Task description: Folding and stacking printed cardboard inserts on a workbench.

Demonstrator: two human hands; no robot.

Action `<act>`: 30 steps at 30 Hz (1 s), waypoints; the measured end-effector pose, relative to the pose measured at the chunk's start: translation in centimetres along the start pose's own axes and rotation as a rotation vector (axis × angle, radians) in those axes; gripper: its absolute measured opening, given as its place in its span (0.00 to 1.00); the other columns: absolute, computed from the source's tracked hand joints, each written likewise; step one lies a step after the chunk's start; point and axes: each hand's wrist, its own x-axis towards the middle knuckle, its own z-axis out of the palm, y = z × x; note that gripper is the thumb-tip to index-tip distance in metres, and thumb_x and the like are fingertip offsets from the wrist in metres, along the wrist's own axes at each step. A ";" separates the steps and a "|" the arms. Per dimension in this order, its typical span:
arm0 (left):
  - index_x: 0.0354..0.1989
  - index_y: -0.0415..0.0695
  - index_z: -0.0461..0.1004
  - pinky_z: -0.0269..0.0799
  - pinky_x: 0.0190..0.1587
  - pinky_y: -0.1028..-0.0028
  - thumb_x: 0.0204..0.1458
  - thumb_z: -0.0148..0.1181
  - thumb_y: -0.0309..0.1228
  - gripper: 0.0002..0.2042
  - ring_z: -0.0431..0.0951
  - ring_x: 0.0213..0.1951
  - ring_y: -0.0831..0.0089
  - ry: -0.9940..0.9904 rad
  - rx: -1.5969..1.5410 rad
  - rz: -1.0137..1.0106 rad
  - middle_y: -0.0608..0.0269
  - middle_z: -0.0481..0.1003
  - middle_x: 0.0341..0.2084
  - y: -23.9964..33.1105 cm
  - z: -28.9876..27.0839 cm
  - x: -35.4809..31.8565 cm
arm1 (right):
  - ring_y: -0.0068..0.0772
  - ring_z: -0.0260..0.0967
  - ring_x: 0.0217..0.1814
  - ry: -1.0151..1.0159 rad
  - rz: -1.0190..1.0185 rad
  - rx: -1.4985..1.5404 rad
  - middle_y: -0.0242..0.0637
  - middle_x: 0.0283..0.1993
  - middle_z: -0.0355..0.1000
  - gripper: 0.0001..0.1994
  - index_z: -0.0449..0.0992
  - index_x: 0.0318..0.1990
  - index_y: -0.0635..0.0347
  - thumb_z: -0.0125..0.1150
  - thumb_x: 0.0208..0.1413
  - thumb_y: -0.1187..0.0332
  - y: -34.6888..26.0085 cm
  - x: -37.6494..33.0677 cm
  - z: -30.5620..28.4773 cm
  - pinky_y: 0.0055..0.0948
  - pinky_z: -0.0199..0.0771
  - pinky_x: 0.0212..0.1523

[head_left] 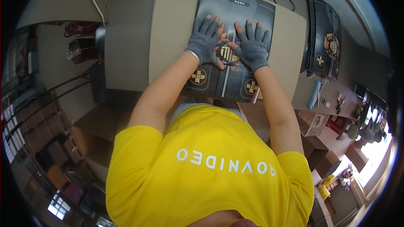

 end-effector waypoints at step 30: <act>0.72 0.72 0.52 0.30 0.64 0.32 0.38 0.46 0.78 0.49 0.43 0.71 0.37 0.208 0.107 0.074 0.46 0.47 0.72 -1.1 1.7 3.2 | 0.60 0.43 0.75 0.019 0.004 0.066 0.47 0.72 0.54 0.42 0.60 0.70 0.43 0.57 0.49 0.34 0.5 -0.2 0.2 0.69 0.35 0.69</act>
